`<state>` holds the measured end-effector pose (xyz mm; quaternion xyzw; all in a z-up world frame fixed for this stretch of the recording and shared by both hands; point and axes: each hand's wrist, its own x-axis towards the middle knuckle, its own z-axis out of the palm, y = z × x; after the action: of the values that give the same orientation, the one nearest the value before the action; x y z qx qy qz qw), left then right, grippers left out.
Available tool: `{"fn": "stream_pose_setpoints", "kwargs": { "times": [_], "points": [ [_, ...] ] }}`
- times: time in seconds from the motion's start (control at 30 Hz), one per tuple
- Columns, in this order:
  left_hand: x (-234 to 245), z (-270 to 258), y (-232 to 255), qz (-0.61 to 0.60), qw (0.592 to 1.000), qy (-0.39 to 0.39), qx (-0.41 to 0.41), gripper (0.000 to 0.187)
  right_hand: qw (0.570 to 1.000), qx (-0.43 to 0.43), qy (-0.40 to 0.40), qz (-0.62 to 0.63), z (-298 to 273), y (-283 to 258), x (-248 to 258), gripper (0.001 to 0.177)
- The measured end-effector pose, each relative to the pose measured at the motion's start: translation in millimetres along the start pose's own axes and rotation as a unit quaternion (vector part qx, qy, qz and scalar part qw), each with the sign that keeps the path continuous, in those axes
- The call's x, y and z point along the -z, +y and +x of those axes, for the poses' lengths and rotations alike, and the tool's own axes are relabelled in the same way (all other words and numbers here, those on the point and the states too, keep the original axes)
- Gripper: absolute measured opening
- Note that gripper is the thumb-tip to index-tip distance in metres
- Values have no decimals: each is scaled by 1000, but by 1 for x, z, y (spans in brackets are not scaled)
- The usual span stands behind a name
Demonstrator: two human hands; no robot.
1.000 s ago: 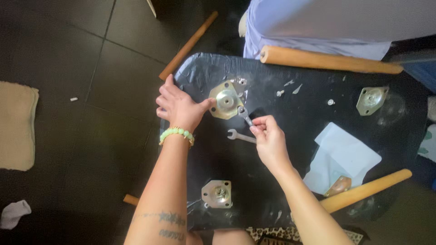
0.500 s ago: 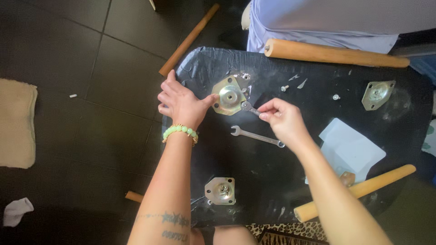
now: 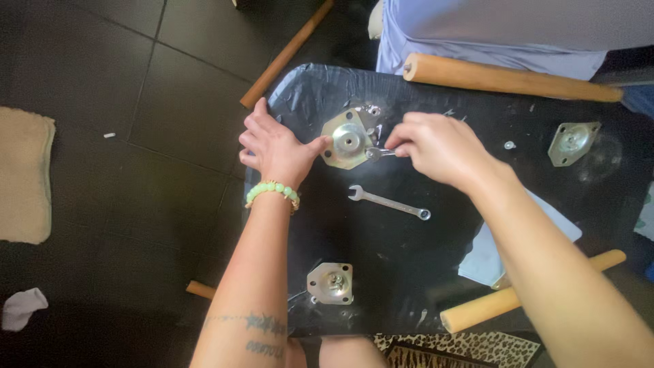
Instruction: The person uses a wrench to tighten screws on metal furniture leg mounts attached to an overturned table. They work on multiple mounts in sequence, securing each one to the table surface.
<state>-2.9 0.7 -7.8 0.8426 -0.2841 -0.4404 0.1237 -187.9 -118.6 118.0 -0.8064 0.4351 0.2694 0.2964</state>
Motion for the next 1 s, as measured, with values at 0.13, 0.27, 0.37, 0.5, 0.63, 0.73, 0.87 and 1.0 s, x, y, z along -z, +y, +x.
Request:
{"fn": "stream_pose_setpoints", "kwargs": {
  "times": [0.13, 0.27, 0.37, 0.5, 0.63, 0.73, 0.87, 1.0],
  "points": [
    [3, -1, 3, 3, 1000, -9, -4, 134, 990, -40, -118, -69, 22, -20, 22, 19],
    [4, -1, 4, -3, 1000, -8, 1, 134, 977, -73, -174, -101, 29, -30, 27, 22],
    [2, 1, 3, -8, 1000, 2, 0, 134, 976, -64, -170, -122, 29, -36, 27, 23],
    [0, 0, 1, -14, 1000, 6, 0, 133, 972, 7, -137, -191, 19, -46, 19, 32],
    [1, -1, 2, -16, 1000, 21, -10, 132, 966, 7, -144, -216, 17, -52, 18, 25],
    [2, 0, 1, -11, 1000, 22, -9, 132, 971, -23, -160, -174, 26, -52, 24, 26],
    [1, -1, 3, -13, 1000, 12, -1, 132, 960, 4, -156, -231, 22, -59, 17, 18],
    [3, -1, 4, -9, 1000, 25, 0, 131, 963, 28, -110, -246, 15, -69, 14, 16]
  ]
}}
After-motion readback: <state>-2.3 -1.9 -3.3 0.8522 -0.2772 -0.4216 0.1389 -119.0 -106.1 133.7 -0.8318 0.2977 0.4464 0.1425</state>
